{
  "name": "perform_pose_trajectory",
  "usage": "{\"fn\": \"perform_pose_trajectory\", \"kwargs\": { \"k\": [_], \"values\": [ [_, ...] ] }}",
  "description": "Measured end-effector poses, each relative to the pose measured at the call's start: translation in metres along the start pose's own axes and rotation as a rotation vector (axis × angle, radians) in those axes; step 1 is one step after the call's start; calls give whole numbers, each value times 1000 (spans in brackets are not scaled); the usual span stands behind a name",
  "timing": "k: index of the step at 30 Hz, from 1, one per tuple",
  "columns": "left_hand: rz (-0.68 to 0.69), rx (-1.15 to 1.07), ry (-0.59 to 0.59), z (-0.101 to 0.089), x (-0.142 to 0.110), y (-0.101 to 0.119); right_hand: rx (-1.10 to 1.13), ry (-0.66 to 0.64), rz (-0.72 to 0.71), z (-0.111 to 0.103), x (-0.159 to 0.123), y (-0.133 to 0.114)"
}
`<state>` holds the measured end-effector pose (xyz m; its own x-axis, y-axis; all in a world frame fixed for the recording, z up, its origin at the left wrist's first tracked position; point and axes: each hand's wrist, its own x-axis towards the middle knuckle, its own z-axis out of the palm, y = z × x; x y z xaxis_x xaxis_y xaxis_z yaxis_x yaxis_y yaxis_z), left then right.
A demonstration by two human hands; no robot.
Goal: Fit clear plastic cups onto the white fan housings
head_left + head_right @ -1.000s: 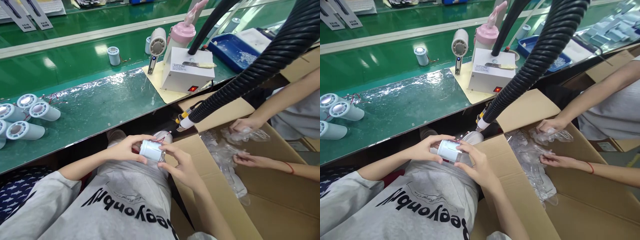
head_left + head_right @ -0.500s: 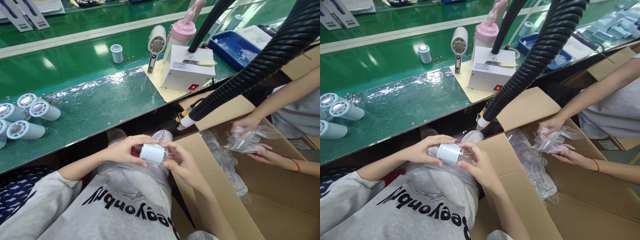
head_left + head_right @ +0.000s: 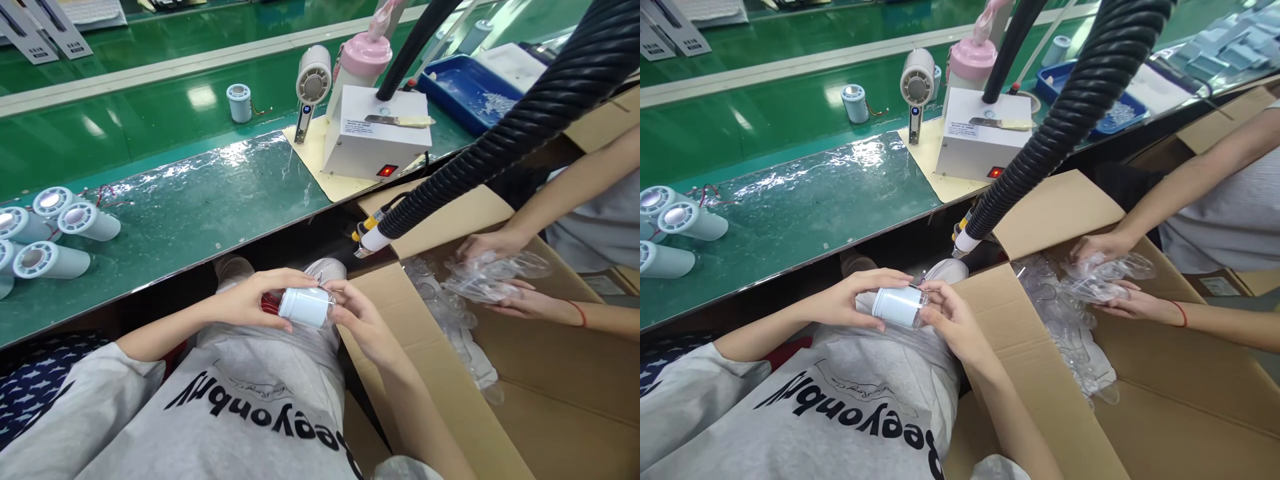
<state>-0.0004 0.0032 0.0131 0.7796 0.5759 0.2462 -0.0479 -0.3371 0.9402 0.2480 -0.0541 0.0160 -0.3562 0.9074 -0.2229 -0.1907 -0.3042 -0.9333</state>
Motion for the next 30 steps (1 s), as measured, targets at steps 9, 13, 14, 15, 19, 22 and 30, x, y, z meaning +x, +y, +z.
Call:
{"fn": "perform_pose_trajectory", "kwargs": {
  "k": [9, 13, 14, 15, 19, 22, 30],
  "values": [
    [5, 11, 4, 1, -2, -1, 65, -10, 47, 3, 2, 5],
    [-29, 7, 4, 1, -3, 2, 14, -14, -28, 5, -1, 3],
    [-52, -4, 5, 1, -3, 3, -4, -4, -50, 5, -2, 2],
    [-79, -22, 4, 1, -4, 4, -25, 8, -72, 5, -4, 2],
    [-156, -86, -3, 2, -6, 8, -128, 48, -161, 5, -13, 1],
    [-157, -119, -12, 2, -7, 10, -186, 42, -205, 5, -18, -1],
    [-153, -161, -24, 3, -7, 12, -172, 50, -176, 7, -20, -3]
  ]
}}
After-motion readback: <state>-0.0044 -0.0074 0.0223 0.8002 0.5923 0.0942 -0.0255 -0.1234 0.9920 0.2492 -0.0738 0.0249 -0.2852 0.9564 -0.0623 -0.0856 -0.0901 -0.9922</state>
